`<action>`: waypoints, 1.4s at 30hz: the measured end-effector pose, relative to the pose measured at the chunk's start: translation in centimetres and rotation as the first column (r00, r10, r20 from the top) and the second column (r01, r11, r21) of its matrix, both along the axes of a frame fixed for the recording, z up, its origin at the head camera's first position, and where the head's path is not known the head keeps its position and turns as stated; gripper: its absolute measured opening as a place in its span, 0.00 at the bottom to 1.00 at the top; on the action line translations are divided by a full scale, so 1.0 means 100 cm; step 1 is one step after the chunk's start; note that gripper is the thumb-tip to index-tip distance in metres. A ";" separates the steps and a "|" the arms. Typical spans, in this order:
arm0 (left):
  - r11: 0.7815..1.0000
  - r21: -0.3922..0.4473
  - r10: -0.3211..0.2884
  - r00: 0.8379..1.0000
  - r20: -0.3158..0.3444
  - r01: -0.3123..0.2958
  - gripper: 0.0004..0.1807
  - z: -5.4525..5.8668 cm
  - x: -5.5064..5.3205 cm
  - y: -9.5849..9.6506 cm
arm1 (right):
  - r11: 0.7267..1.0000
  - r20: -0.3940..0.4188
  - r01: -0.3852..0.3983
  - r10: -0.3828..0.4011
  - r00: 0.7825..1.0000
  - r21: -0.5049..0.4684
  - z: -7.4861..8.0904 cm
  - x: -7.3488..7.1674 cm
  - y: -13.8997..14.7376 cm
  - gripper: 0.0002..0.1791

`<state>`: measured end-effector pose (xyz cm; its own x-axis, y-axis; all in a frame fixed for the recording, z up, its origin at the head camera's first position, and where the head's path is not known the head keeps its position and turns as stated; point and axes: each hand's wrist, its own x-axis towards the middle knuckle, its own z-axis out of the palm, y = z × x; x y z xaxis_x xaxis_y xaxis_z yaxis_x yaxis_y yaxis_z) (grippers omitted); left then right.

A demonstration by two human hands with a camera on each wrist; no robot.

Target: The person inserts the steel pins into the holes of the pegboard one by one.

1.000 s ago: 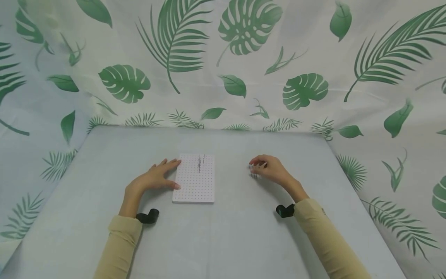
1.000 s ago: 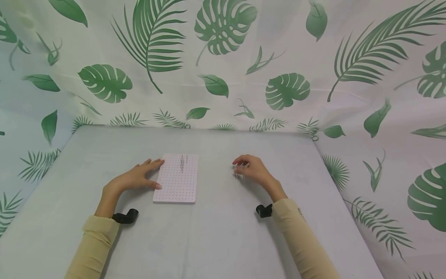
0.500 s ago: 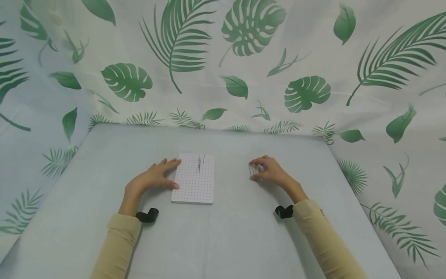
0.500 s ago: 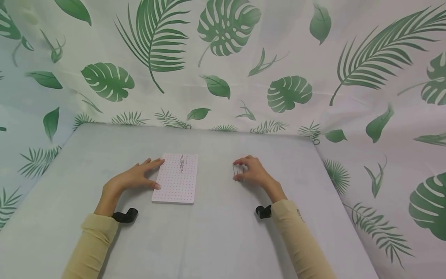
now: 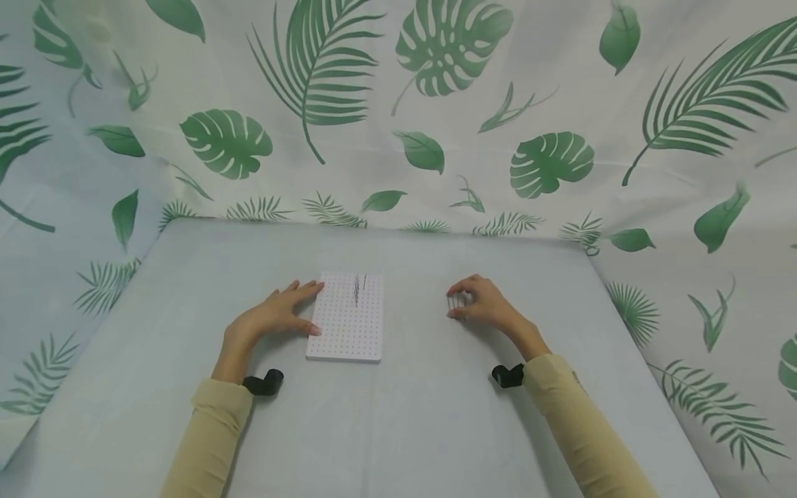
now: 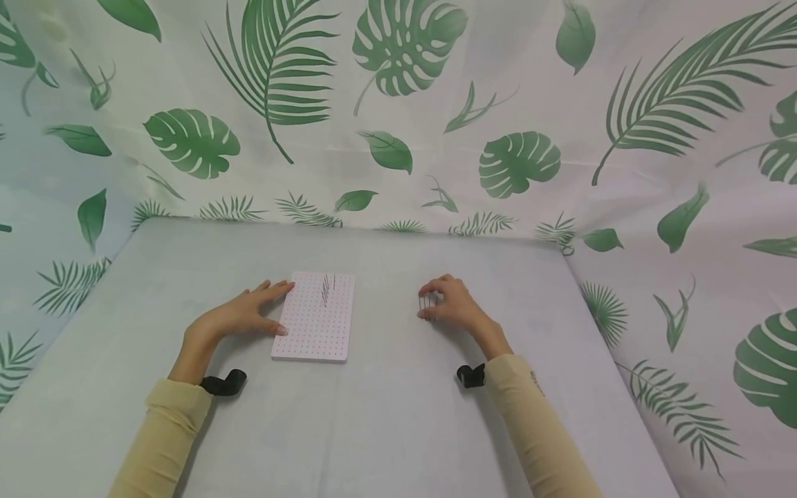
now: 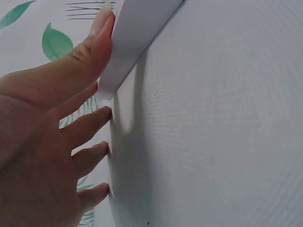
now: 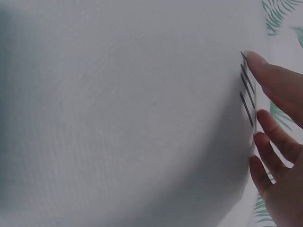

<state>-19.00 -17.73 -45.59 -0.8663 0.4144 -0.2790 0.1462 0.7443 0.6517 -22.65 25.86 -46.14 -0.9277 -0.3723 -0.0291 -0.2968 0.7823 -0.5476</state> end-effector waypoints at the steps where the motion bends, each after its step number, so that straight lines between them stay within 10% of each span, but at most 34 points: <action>1: 1.000 -0.002 -0.001 1.000 -0.001 0.001 0.54 -0.001 0.000 0.000 | 1.000 -0.002 0.012 -0.012 1.000 -0.008 0.000 0.000 0.000 0.20; 18: 1.000 -0.005 0.011 1.000 -0.010 -0.011 0.54 -0.002 0.007 0.000 | 0.962 0.099 0.133 -0.113 0.989 -0.237 -0.002 0.008 -0.009 0.08; 31: 0.999 -0.033 0.006 0.999 -0.034 -0.007 0.53 -0.002 0.002 -0.001 | 0.866 0.221 0.146 -0.042 0.974 -0.479 -0.002 0.002 -0.026 0.16; 42: 0.999 -0.037 0.011 0.999 -0.032 -0.012 0.53 -0.001 0.000 -0.001 | 0.850 0.200 0.137 -0.038 0.979 -0.508 0.005 -0.001 -0.040 0.15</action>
<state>-18.97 -17.82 -45.72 -0.8797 0.3940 -0.2663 0.1575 0.7697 0.6187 -22.73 21.81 -45.66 -0.9546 -0.2971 -0.0209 -0.1010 0.3891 -0.9157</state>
